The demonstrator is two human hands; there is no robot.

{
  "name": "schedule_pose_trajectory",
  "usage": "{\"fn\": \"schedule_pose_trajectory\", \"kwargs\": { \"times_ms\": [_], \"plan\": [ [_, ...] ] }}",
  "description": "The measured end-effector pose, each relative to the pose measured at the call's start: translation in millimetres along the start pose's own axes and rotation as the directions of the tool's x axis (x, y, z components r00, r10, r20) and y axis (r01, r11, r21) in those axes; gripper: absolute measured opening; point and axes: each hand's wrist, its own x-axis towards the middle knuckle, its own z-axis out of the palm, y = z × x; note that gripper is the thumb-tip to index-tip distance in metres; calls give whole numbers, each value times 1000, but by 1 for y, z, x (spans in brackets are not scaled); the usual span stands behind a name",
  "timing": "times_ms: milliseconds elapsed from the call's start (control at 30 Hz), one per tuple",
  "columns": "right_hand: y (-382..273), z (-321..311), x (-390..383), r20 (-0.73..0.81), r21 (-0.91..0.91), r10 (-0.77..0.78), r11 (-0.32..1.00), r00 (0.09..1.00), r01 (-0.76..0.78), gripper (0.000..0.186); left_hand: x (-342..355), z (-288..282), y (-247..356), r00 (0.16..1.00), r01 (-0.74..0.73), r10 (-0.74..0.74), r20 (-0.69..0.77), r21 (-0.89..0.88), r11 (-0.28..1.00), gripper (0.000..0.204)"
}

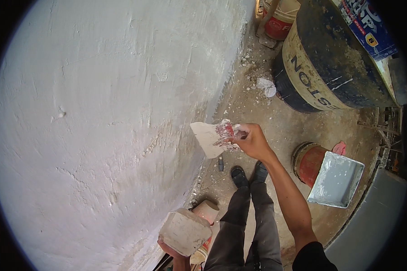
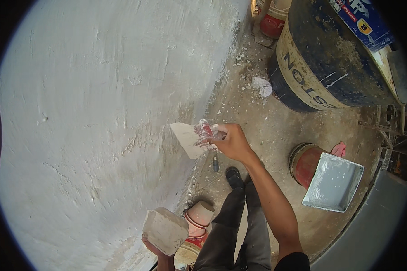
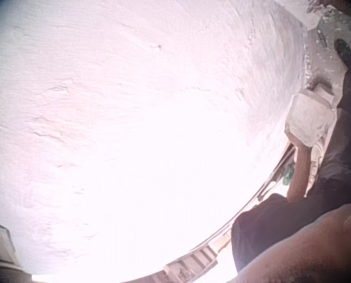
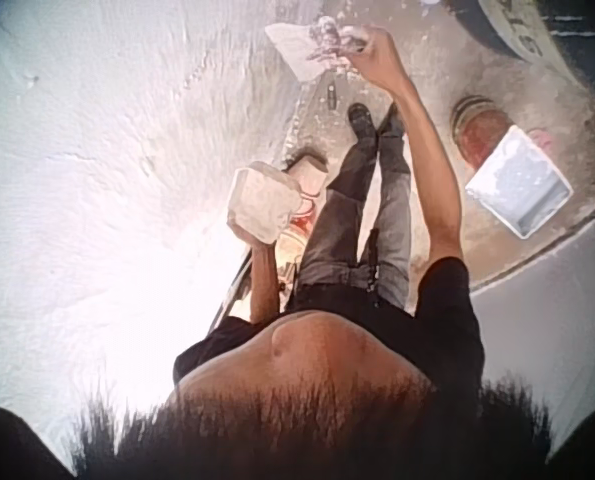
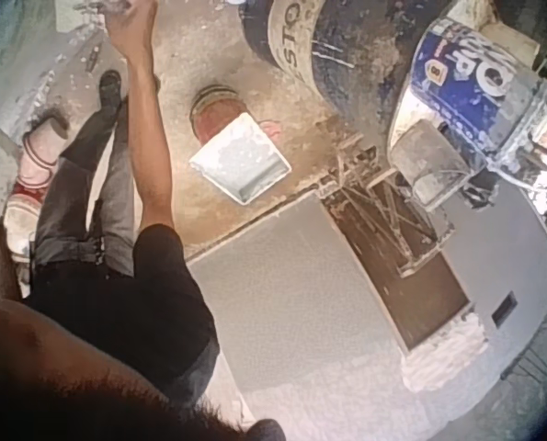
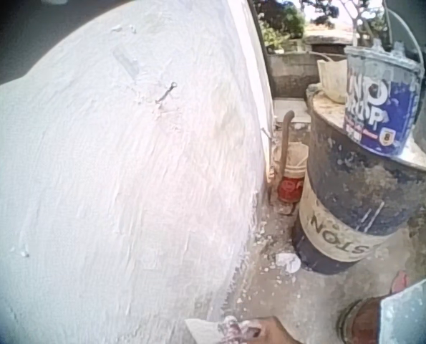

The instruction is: The person applies wall compound from a plastic container onto a wall using a putty knife.

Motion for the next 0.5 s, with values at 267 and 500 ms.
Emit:
{"fn": "schedule_pose_trajectory", "kwargs": {
  "times_ms": [267,500],
  "plan": [
    [168,130,-51,-119,692,589,627,800,-358,12,1,5,-9,1000,16,-16,0,34,999,74],
    [127,158,-27,10,812,568,476,823,-339,18,0,-1,-9,1000,11,-11,1,28,1000,75]
  ]
}}
